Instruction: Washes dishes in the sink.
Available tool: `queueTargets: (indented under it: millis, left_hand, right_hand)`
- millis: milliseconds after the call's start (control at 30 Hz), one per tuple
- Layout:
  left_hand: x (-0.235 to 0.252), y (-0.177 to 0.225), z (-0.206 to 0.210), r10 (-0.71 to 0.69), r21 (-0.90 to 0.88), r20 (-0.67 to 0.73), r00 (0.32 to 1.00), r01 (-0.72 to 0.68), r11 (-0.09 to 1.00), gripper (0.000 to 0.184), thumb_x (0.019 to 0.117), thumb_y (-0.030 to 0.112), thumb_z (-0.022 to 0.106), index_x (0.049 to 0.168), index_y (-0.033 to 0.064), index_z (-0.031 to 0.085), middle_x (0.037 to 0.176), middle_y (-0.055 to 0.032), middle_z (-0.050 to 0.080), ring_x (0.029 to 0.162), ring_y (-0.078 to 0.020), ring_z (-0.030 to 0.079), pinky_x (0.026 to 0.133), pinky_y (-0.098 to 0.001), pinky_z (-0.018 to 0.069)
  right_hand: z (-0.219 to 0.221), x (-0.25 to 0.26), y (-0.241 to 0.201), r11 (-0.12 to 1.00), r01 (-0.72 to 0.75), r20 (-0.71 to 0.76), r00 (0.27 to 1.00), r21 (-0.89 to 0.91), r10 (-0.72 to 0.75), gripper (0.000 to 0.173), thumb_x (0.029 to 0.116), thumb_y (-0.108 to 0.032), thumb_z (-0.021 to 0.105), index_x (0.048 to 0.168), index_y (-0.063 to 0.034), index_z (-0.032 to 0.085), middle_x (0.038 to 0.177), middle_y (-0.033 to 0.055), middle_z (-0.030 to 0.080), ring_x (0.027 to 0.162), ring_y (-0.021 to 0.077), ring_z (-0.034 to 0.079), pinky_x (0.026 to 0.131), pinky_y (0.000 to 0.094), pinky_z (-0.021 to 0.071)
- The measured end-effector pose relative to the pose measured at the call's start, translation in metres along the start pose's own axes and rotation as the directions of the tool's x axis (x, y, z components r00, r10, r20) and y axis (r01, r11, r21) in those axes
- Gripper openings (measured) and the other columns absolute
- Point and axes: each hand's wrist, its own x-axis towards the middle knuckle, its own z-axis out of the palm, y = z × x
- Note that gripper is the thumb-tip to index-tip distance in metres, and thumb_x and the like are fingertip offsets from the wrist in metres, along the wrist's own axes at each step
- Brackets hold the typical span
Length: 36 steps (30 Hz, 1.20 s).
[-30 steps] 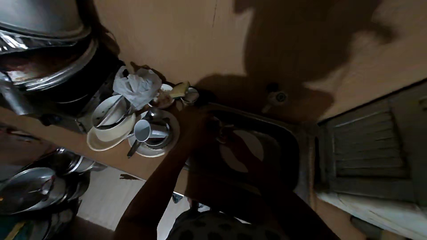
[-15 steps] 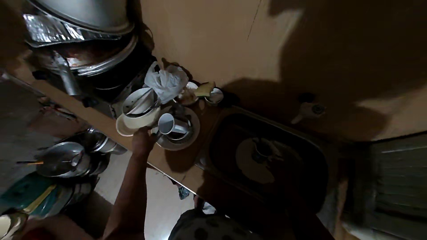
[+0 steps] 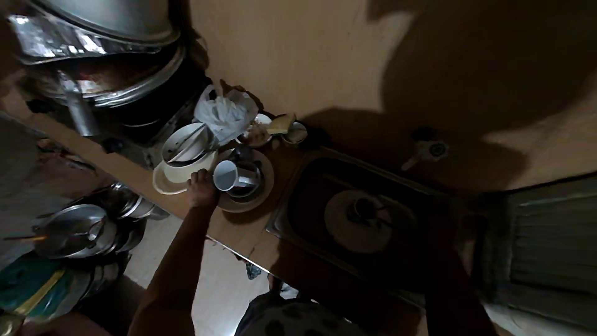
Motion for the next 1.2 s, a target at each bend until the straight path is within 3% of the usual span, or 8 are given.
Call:
queueTargets:
  millis: [167,300,500,600,733,867,1033,1200]
  left_hand:
    - [0.003,-0.005,-0.01,-0.001,-0.002,-0.004,1.0,0.001,1.0,0.058,0.0809,0.018,0.085,0.127,-0.009,0.062,0.148,-0.0311,0.046,0.134,-0.0538,0.045,0.104,-0.0684,0.0427]
    - [-0.006,-0.006,-0.035,-0.12,-0.166,-0.069,0.99,0.107,0.98,0.046,0.1108,0.027,0.041,0.137,-0.0082,0.053,0.137,-0.0382,0.055,0.124,-0.0582,0.055,0.1,-0.0731,0.0423]
    - [-0.029,-0.025,-0.071,-0.194,-0.455,-0.236,0.952,0.068,0.888,0.038,0.1059,0.025,0.051,0.132,-0.0017,0.058,0.12,-0.0243,0.066,0.103,-0.0356,0.067,0.093,-0.0557,0.0531]
    - [-0.049,0.009,-0.096,-0.065,-0.523,-0.301,0.951,-0.107,0.846,0.037,0.1071,0.021,0.05,0.129,-0.0082,0.058,0.114,-0.0251,0.067,0.094,-0.0297,0.068,0.087,-0.0473,0.0569]
    - [-0.073,0.105,-0.113,0.193,-0.452,-0.208,0.959,-0.269,0.851,0.036,0.1077,0.016,0.048,0.129,-0.0111,0.056,0.11,-0.0327,0.066,0.091,-0.0424,0.067,0.084,-0.0589,0.0535]
    - [-0.087,0.202,-0.094,0.392,-0.267,0.122,0.912,-0.351,0.898,0.034,0.1082,0.022,0.052,0.126,-0.0038,0.064,0.115,-0.0318,0.067,0.108,-0.0523,0.065,0.093,-0.07,0.0471]
    - [-0.105,0.287,-0.059,0.492,-0.201,0.451,0.745,-0.452,0.869,0.03,0.1077,0.019,0.05,0.13,0.0031,0.064,0.118,-0.0249,0.068,0.111,-0.044,0.065,0.093,-0.0608,0.0509]
    - [-0.1,0.341,-0.01,0.501,-0.224,0.522,0.69,-0.456,0.861,0.034,0.1092,0.026,0.047,0.129,0.0031,0.062,0.117,-0.0253,0.068,0.112,-0.0453,0.065,0.092,-0.0642,0.0508]
  right_hand:
    - [-0.04,0.069,-0.04,0.984,-0.01,-0.063,0.998,0.179,0.021,0.056,0.103,-0.037,0.06,0.151,-0.0114,0.046,0.14,0.02,0.059,0.125,0.0357,0.061,0.105,0.0576,0.0482]
    - [-0.054,0.089,-0.061,0.999,-0.023,0.022,0.999,-0.038,0.024,0.061,0.0979,-0.041,0.068,0.143,-0.0038,0.053,0.13,0.0248,0.063,0.121,0.0429,0.062,0.102,0.0621,0.0474]
    - [-0.057,0.1,-0.054,0.994,0.098,0.06,0.993,0.051,-0.101,0.06,0.0979,-0.028,0.068,0.151,-0.0091,0.046,0.135,0.0227,0.062,0.122,0.0391,0.062,0.103,0.0594,0.0479]
    - [-0.057,0.116,-0.038,0.973,0.196,0.108,0.972,0.119,-0.209,0.062,0.0953,-0.02,0.07,0.152,-0.0128,0.047,0.147,0.017,0.054,0.132,0.0331,0.056,0.109,0.0538,0.0459]
    - [-0.056,0.12,-0.021,0.924,0.338,0.095,0.929,0.181,-0.358,0.071,0.0982,-0.015,0.067,0.161,-0.0131,0.033,0.16,0.0152,0.04,0.142,0.0297,0.048,0.116,0.0469,0.0413]
    - [-0.038,0.038,0.016,0.964,0.109,-0.057,0.994,0.242,-0.098,0.05,0.1068,-0.02,0.054,0.154,-0.0061,0.041,0.148,0.0218,0.051,0.133,0.0335,0.055,0.109,0.0503,0.0458]
    - [0.037,-0.036,0.078,0.931,-0.209,0.307,0.945,0.299,0.114,0.045,0.1031,-0.024,0.058,0.142,-0.0013,0.054,0.141,0.0155,0.058,0.13,0.021,0.055,0.111,0.037,0.0439]
    - [0.091,-0.037,0.095,0.257,-0.715,0.6,0.691,0.65,0.404,0.056,0.109,-0.046,0.041,0.148,-0.0063,0.045,0.14,0.0169,0.056,0.12,0.0256,0.06,0.096,0.0446,0.054]
